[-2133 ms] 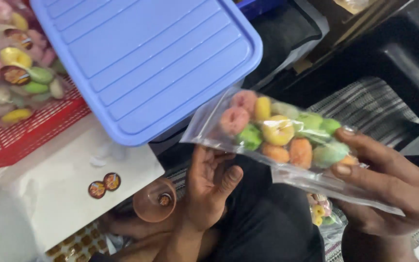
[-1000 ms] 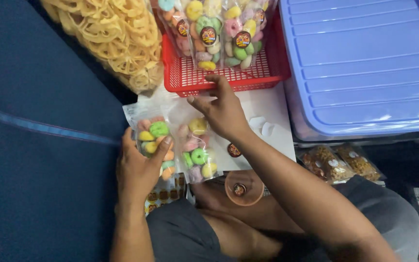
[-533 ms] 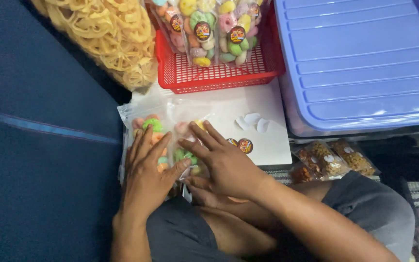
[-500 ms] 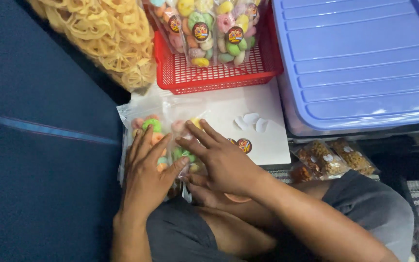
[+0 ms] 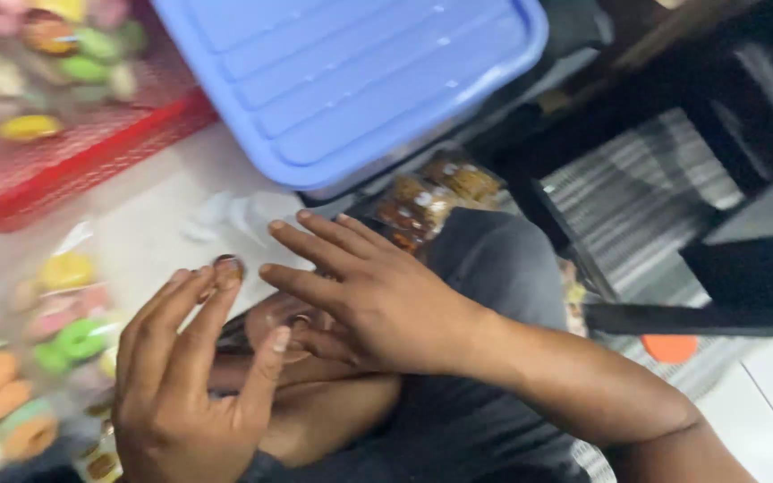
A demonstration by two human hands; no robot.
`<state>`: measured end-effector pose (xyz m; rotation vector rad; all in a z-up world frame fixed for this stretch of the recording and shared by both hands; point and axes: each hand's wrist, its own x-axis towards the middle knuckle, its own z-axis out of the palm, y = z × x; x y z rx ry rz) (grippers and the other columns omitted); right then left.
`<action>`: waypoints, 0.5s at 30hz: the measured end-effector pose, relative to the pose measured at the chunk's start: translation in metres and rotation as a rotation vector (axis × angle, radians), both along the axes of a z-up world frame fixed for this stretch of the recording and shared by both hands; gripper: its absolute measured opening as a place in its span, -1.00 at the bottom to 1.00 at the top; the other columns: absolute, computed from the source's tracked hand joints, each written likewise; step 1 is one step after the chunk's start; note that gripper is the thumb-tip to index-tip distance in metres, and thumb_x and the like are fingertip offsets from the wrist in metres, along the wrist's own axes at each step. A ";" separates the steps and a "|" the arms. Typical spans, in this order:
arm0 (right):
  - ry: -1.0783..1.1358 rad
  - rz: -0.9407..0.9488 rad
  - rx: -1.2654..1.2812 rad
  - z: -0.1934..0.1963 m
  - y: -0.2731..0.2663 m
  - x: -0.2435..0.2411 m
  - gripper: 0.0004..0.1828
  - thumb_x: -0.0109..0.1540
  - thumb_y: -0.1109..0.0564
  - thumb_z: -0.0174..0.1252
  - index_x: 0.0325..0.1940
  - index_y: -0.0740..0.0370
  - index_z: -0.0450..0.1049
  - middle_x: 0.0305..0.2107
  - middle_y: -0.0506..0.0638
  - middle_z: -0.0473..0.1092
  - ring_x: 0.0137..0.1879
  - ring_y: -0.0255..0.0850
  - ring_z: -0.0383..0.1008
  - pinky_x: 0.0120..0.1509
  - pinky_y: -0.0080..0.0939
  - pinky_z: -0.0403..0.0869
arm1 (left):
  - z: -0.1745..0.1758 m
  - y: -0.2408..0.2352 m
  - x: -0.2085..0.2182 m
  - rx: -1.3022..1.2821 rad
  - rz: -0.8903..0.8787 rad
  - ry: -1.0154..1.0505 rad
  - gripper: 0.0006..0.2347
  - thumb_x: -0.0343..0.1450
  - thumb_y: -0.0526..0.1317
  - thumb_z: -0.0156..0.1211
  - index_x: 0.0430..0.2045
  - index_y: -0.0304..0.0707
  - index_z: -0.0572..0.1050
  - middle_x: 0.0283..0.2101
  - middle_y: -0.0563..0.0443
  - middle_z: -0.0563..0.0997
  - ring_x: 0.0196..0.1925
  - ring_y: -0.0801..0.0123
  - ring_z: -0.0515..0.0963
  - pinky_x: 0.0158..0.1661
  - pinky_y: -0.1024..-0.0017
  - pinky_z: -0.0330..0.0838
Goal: The person sits on the floor and packs colorful ring-shaped candies into clear plastic bags. They seal the bags and apply round stickers to the front of each package, placing the finished items into a red basket.
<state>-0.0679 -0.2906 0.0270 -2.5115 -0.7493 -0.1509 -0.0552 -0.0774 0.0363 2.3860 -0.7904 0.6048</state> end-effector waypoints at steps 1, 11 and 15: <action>0.017 -0.077 0.018 0.001 -0.025 -0.018 -0.38 0.36 -0.17 0.10 0.43 0.12 0.25 0.44 0.23 0.16 0.55 0.28 0.19 0.61 0.29 0.17 | -0.005 -0.024 -0.001 -0.016 -0.136 0.023 -0.66 0.46 -0.18 0.34 0.00 -0.50 0.56 0.10 -0.38 0.59 0.18 -0.22 0.60 0.23 -0.01 0.44; 0.098 -0.720 0.047 -0.054 -0.187 -0.201 -0.62 0.34 0.04 0.13 0.17 0.29 0.44 0.17 0.28 0.40 0.28 0.16 0.45 0.34 0.11 0.43 | -0.049 -0.255 -0.045 0.154 -0.804 0.252 -0.56 0.32 -0.07 0.40 0.06 -0.18 0.48 0.03 -0.11 0.52 0.22 -0.05 0.45 0.30 -0.05 0.22; 0.175 -0.844 0.014 -0.104 -0.217 -0.245 -0.59 0.31 0.01 0.18 0.15 0.29 0.45 0.13 0.23 0.43 0.24 0.13 0.47 0.29 0.12 0.44 | -0.090 -0.351 -0.071 0.306 -0.815 0.215 -0.74 0.29 -0.11 0.36 -0.24 -0.16 0.56 -0.23 -0.04 0.58 -0.07 0.06 0.54 0.27 -0.06 0.30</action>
